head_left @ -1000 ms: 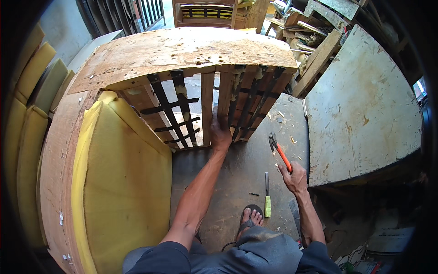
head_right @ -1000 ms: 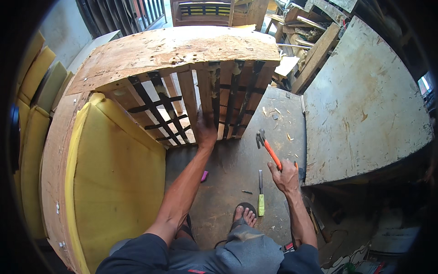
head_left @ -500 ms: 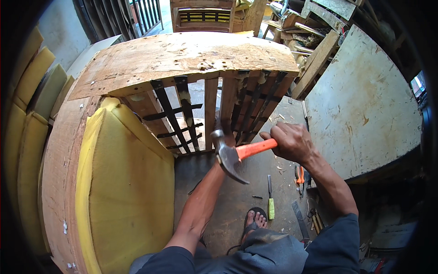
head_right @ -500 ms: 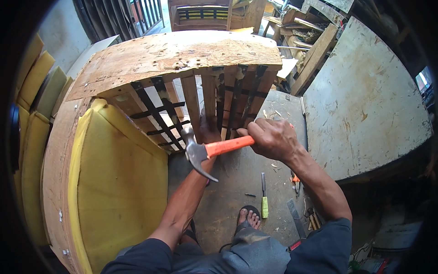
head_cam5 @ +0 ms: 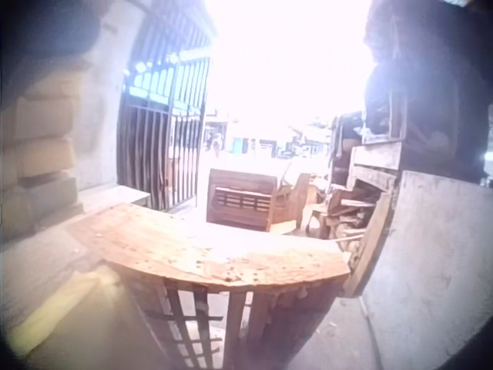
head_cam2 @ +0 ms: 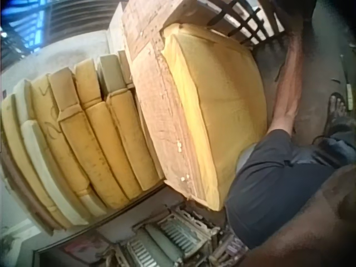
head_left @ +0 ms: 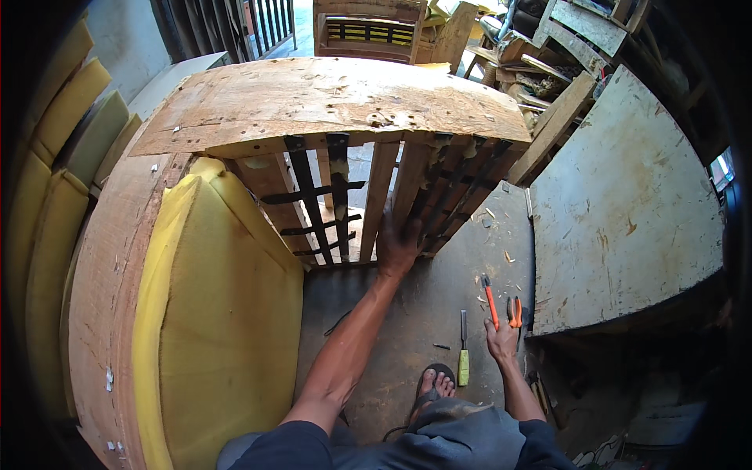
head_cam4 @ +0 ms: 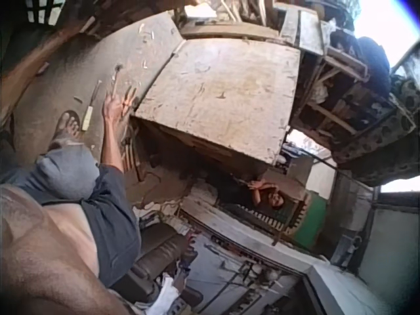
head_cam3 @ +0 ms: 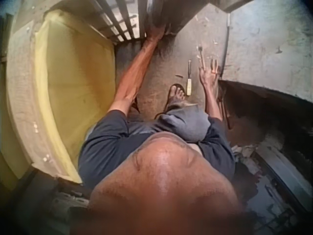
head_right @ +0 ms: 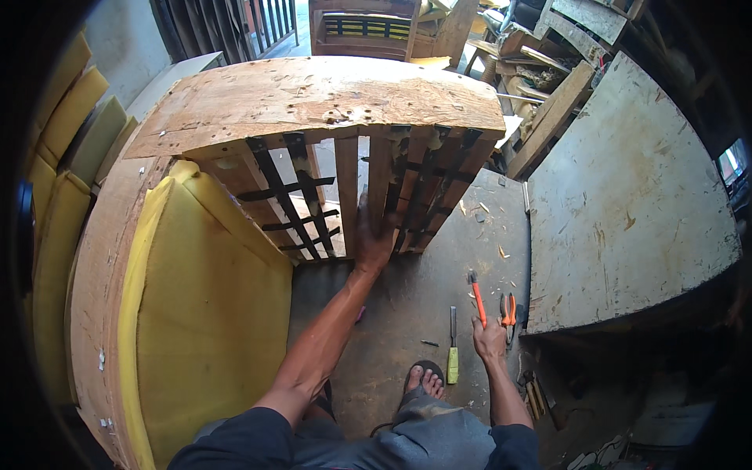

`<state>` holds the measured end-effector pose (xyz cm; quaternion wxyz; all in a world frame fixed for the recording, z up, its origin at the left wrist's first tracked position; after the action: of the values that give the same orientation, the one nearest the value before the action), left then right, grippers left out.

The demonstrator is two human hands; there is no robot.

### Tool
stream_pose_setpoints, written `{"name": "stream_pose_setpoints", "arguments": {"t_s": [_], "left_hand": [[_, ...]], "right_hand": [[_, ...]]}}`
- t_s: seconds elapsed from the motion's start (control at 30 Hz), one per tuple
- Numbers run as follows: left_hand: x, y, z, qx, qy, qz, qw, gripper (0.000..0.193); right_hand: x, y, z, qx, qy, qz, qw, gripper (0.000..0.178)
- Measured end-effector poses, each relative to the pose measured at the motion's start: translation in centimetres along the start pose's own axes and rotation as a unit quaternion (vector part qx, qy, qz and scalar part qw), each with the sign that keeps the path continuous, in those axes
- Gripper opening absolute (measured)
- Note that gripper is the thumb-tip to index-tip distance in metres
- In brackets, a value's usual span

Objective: The person assembles a wooden chair frame by measuring and marking wood, hammering nails, and attaching foam padding. They use a tape measure, hammer, and nails to secure components and fit foam pieces onto the frame.

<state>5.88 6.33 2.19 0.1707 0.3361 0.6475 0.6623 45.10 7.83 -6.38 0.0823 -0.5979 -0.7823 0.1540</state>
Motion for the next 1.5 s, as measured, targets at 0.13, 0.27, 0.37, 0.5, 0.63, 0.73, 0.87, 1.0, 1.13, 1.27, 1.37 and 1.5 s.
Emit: {"name": "stream_pose_setpoints", "arguments": {"t_s": [0.13, 0.27, 0.37, 0.5, 0.63, 0.73, 0.87, 1.0, 1.13, 1.27, 1.37, 1.5], "left_hand": [[-0.5, 0.7, 0.0, 0.029, -0.011, 0.039, 0.999, 0.084], [-0.1, -0.2, -0.7, 0.015, 0.003, 0.041, 0.999, 0.084], [0.3, -0.6, 0.2, 0.002, -0.02, 0.068, 0.998, 0.081], [0.0, -1.1, -0.3, 0.001, -0.039, 0.064, 0.997, 0.078], [0.3, -1.1, 0.1, 0.01, -0.047, 0.069, 0.996, 0.076], [-0.1, -1.4, 0.2, -0.024, -0.035, 0.048, 0.998, 0.078], [-0.3, -6.5, -0.4, -0.04, -0.054, 0.009, 0.998, 0.062], [-3.2, -9.4, 1.4, -0.123, -0.134, -0.08, 0.98, 0.061], [-3.8, -9.5, 0.4, -0.105, -0.137, -0.084, 0.982, 0.059], [-2.5, -8.2, 0.1, -0.094, -0.13, -0.063, 0.985, 0.058], [-2.8, -7.6, 0.9, -0.094, -0.137, -0.06, 0.984, 0.058], [-3.1, -7.3, 0.2, -0.1, -0.128, -0.066, 0.985, 0.056]], "right_hand": [[-5.4, 4.3, 3.6, -0.102, 0.071, 0.04, 0.991, 0.044], [-9.5, -1.7, 6.9, -0.053, -0.056, 0.013, 0.997, 0.052], [-9.3, 1.4, 9.7, 0.0, -0.107, 0.057, 0.993, 0.058], [-7.9, 0.8, 9.4, 0.054, -0.173, 0.129, 0.975, 0.049], [-5.3, -7.7, 3.1, 0.368, -0.134, 0.024, 0.92, 0.04], [-4.3, -22.7, -5.7, 0.645, -0.283, -0.005, 0.71, 0.04], [-1.8, -33.2, -9.0, 0.746, -0.379, -0.07, 0.543, 0.031], [1.5, -36.7, -8.4, 0.851, -0.367, -0.048, 0.373, 0.024], [0.9, -40.5, -10.6, 0.86, -0.347, 0.005, 0.374, 0.019], [2.1, -40.3, -10.1, 0.813, -0.378, -0.048, 0.44, 0.008], [2.5, -39.2, -9.5, 0.64, -0.161, -0.101, 0.744, 0.013], [-0.2, -37.3, -9.2, 0.652, -0.241, -0.051, 0.717, 0.018]]}}
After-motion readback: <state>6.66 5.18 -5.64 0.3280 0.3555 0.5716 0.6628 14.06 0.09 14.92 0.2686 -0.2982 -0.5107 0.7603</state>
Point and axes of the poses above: each hand's wrist, its own x-axis towards the middle knuckle, its own z-axis out of the palm, y = z × x, the point moved 7 cm from there along x, towards the middle knuckle, and after that the axes turned 6 degrees about -z, right-handed, at the moved point
